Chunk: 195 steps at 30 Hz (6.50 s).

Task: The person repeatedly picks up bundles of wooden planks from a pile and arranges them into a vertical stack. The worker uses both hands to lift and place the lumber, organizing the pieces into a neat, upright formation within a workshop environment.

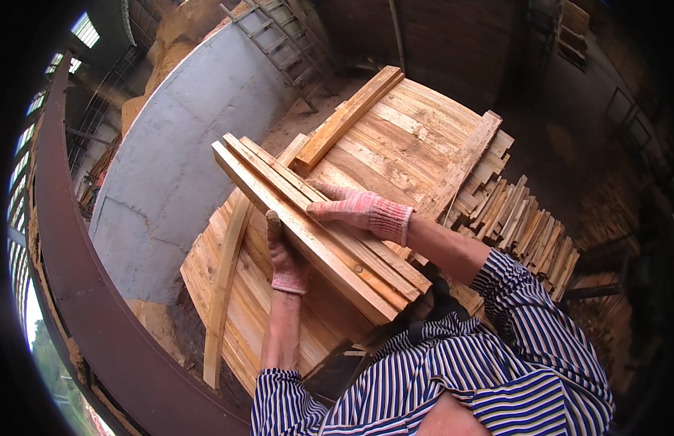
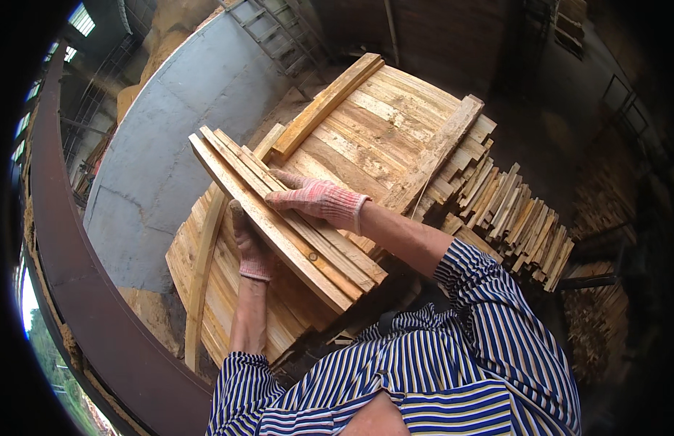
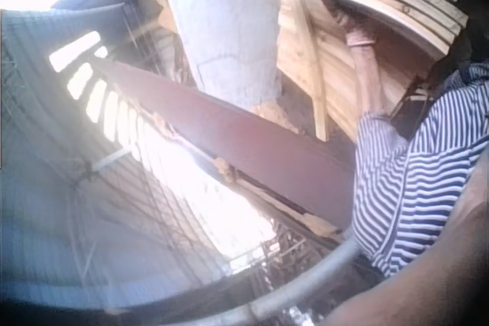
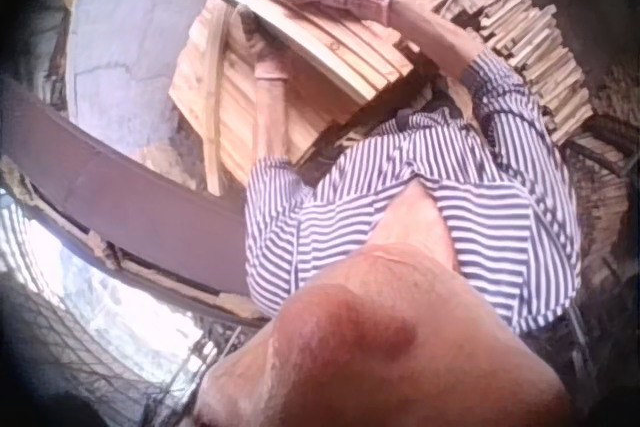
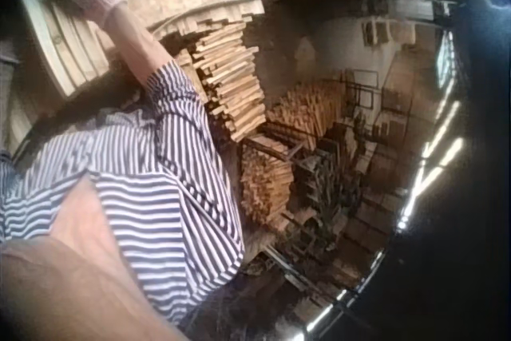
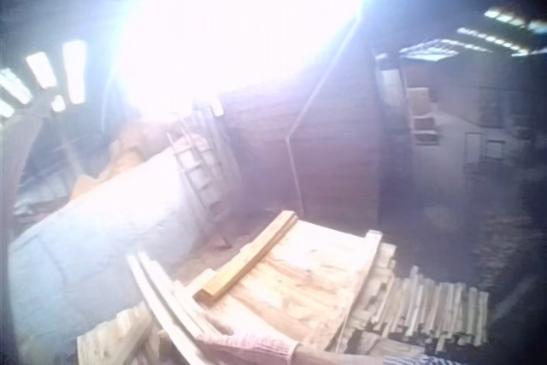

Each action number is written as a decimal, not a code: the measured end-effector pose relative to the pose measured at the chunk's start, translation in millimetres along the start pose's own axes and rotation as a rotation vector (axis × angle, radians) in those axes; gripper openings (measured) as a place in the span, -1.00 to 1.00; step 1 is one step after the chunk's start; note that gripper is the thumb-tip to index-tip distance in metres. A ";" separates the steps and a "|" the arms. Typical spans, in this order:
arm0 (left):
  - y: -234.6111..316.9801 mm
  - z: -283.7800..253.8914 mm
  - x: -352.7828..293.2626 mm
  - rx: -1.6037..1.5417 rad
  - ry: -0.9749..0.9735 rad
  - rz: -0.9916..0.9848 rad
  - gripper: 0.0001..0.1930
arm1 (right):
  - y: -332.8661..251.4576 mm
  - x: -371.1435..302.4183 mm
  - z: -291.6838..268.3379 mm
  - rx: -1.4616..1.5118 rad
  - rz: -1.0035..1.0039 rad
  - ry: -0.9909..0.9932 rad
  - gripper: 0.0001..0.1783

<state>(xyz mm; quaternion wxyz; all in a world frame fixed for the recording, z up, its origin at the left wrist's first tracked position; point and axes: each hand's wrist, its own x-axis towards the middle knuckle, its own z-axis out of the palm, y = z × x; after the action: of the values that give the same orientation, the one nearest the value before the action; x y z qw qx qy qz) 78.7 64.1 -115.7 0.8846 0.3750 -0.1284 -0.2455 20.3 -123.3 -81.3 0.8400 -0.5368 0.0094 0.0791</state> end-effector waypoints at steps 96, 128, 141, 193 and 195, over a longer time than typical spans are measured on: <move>-1138.7 -102.4 262.0 0.431 0.497 -1.389 0.41 | 479.1 -382.3 -879.5 -0.411 0.904 1.109 -0.14; -1361.5 -143.0 324.6 0.503 -0.165 -1.178 -0.13 | 706.9 -217.5 -1168.9 0.302 0.242 0.966 0.06; -1269.4 -84.0 246.5 0.206 0.137 -1.386 0.14 | 690.8 -322.1 -1099.0 0.798 0.415 0.653 0.31; -220.3 420.5 230.8 0.270 -0.393 0.049 -0.34 | -287.6 -154.8 -474.1 -0.564 -0.795 0.268 -0.52; -196.9 363.0 263.1 0.288 -0.492 0.063 -0.49 | -293.9 -100.4 -451.9 -0.566 -0.824 0.168 -0.60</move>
<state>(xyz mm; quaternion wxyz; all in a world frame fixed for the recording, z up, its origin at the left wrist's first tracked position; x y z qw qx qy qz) 85.5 -411.3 1.4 0.7717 0.4216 -0.3843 -0.2811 -5.6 -664.7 2.0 0.6193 -0.7072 -0.1574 -0.3027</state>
